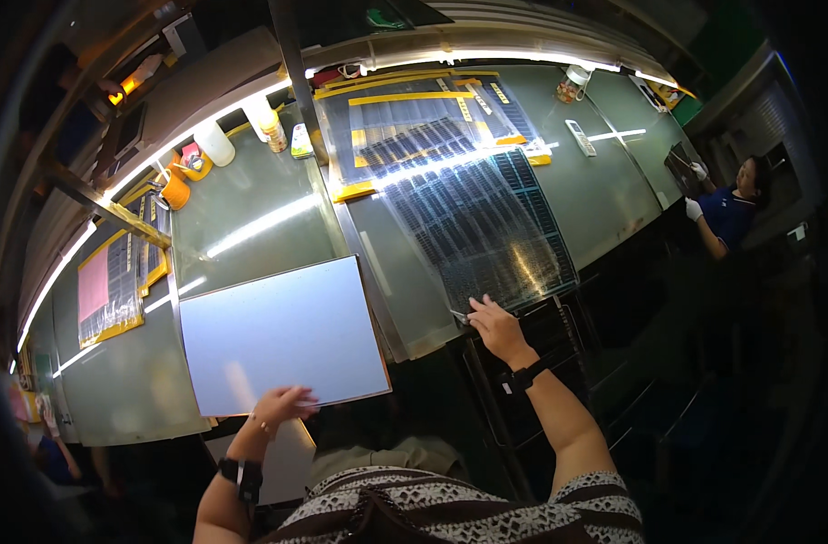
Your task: The recorder is picking up various plastic components, aligning them on a backboard, and placing them into a rack.
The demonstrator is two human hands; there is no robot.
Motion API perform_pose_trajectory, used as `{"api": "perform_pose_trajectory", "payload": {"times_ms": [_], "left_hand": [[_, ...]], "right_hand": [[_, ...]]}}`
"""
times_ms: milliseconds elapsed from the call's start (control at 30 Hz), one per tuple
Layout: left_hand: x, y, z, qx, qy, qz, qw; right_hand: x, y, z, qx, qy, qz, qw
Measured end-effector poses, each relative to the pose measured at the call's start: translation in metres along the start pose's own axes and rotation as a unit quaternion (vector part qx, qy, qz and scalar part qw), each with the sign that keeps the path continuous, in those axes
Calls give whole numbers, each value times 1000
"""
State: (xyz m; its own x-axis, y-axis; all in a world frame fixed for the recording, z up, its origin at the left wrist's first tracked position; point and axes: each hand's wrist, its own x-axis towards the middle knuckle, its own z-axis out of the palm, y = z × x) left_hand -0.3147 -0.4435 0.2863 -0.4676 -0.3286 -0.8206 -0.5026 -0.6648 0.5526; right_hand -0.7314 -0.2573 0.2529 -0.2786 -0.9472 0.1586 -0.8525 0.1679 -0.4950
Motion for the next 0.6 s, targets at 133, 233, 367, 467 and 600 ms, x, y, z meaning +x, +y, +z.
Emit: {"api": "perform_pose_trajectory", "payload": {"times_ms": [133, 233, 367, 467, 600], "left_hand": [[46, 70, 87, 55, -88, 87, 991], [87, 96, 156, -23, -112, 76, 991], [114, 116, 229, -154, -150, 70, 974], [129, 115, 241, -199, -169, 66, 963], [131, 110, 237, -246, -216, 95, 940]], "right_hand": [[20, -22, -20, 108, 80, 139, 981], [35, -34, -37, 208, 115, 139, 961], [45, -41, -37, 318, 60, 171, 931], [51, -47, -33, 417, 5, 211, 884], [58, -39, -28, 521, -18, 290, 803]]}}
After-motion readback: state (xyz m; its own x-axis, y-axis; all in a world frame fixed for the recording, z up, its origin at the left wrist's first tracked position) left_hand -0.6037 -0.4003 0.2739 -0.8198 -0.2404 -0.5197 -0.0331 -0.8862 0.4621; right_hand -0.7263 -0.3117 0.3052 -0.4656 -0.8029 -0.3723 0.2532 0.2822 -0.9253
